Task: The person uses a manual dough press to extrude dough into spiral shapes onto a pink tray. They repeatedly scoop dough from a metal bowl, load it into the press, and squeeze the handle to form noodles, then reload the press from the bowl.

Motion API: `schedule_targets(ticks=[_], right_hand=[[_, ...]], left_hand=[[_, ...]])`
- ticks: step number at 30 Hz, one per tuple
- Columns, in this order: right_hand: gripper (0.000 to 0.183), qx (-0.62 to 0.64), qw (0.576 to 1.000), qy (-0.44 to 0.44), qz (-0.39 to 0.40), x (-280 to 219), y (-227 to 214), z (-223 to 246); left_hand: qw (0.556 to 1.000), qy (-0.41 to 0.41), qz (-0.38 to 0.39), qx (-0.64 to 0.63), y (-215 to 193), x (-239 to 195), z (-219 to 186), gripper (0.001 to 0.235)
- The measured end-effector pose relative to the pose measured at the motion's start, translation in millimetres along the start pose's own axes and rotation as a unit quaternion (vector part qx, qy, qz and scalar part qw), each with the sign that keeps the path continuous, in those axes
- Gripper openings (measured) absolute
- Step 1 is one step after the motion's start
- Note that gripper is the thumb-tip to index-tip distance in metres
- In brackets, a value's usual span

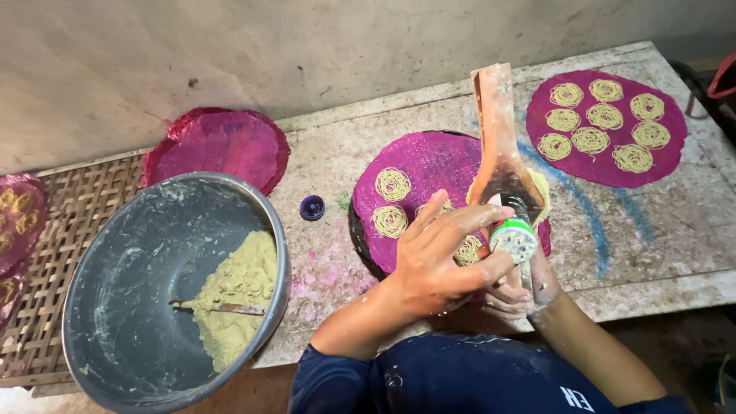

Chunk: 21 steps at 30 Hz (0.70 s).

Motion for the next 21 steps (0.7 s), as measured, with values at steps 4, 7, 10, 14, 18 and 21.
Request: schedule_targets(ticks=[4,7,10,14,18,21], right_hand=[[0.085,0.007,1.000,-0.001,0.001,0.3,-0.5,-4.3],[0.083,0.011,1.000,0.000,-0.001,-1.1,-1.5,-6.4],[0.082,0.013,1.000,0.000,-0.001,-1.8,-2.5,-8.7],[0.079,0.013,1.000,-0.004,-0.002,-3.9,-2.8,-11.0],[0.077,0.017,1.000,-0.007,0.000,-4.9,-3.3,-13.0],[0.077,0.019,1.000,-0.009,-0.004,-8.1,-3.1,-15.7]], left_hand=[[0.999,-0.027,0.022,-0.020,3.0,-5.3,2.2,0.026],[0.999,-0.021,0.024,-0.027,7.4,-9.2,3.9,0.025],[0.999,-0.023,0.017,-0.034,10.5,-11.4,5.3,0.027],[0.999,-0.025,0.023,-0.042,12.2,-12.5,5.5,0.030],[0.999,-0.020,0.021,-0.044,12.9,-13.0,5.1,0.029],[0.998,-0.020,0.015,-0.061,14.6,-14.6,5.0,0.035]])
Point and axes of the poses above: each hand's wrist, its own x-axis towards the middle knuckle, its own y-axis out of the palm, z = x × y, the point moved 1 cm from there along x, towards the middle knuckle, and after that the axes turned 1 degree about y, right-handed, at the moved point
